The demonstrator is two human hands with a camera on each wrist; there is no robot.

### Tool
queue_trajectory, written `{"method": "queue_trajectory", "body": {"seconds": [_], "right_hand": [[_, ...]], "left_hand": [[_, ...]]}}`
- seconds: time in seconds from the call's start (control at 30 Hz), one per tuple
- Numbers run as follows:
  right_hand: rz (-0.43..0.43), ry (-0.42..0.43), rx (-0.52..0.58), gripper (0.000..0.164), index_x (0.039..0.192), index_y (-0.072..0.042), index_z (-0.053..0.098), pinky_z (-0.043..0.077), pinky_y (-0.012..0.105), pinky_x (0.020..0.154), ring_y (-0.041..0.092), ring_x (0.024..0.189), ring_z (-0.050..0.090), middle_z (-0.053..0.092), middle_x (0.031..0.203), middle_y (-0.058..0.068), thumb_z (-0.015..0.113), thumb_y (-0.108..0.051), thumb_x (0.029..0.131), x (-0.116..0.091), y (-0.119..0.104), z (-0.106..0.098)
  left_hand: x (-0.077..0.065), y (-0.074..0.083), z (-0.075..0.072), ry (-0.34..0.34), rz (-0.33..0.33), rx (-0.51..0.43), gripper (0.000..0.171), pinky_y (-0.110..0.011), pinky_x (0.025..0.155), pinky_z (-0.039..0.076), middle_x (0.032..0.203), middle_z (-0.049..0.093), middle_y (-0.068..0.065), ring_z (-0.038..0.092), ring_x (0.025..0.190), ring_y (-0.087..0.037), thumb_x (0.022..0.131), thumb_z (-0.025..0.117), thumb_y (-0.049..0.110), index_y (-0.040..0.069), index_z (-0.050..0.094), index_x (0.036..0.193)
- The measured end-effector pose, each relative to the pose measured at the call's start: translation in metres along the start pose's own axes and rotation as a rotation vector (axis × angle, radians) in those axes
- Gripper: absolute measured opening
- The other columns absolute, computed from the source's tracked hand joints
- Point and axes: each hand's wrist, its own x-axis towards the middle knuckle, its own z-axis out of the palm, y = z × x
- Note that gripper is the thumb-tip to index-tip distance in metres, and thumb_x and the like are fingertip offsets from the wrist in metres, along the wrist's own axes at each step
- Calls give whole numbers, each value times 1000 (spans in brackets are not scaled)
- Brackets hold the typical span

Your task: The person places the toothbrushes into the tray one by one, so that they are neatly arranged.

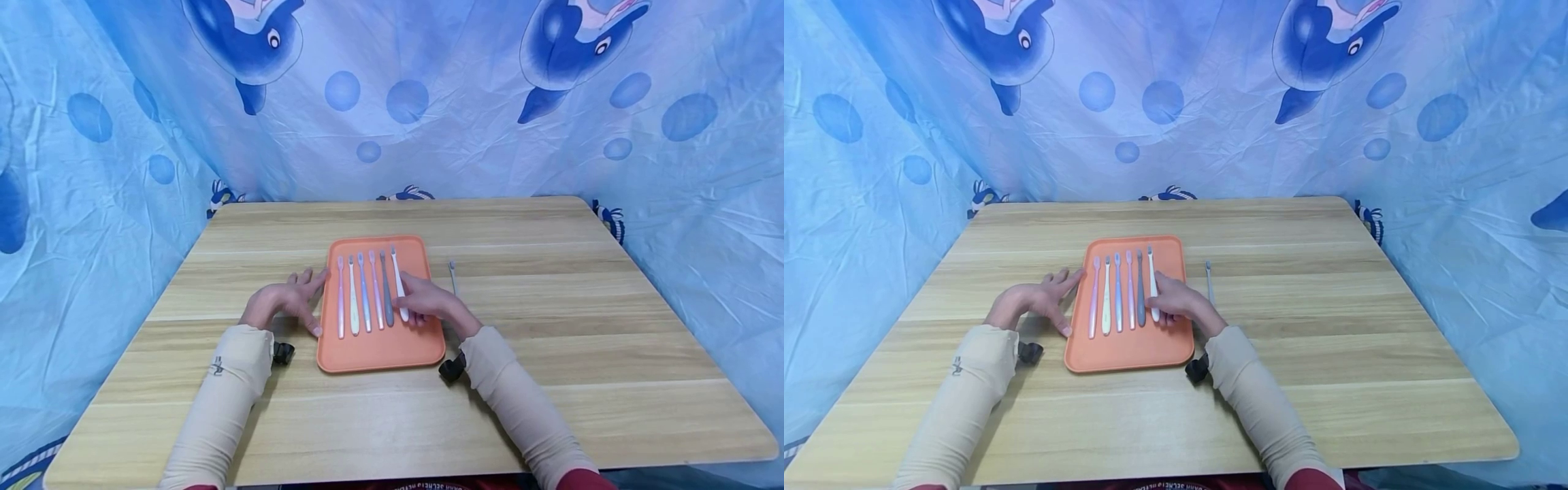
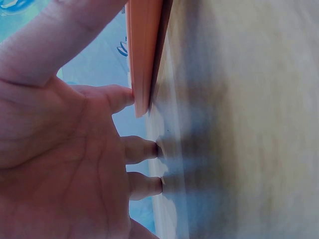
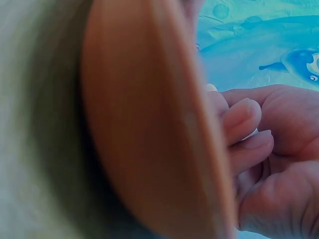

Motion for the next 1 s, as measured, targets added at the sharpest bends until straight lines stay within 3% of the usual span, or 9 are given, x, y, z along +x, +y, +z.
{"method": "queue_trajectory", "body": {"seconds": [0.63,1.0], "right_hand": [[56,19,-19,39,136,-6,40,43,23,38,11,38,52,58,53,3,56,-15,101,5,0,2],[82,27,-51,47,144,-9,36,43,22,38,11,39,53,59,54,3,56,-17,102,5,-2,4]], "left_hand": [[1,1,-1,-5,-1,15,146,-76,117,-1,167,-17,-22,-18,151,-53,60,93,50,22,-8,162],[2,0,0,6,4,22,148,-76,117,0,167,-17,-23,-17,150,-54,58,93,51,20,-8,162]]}}
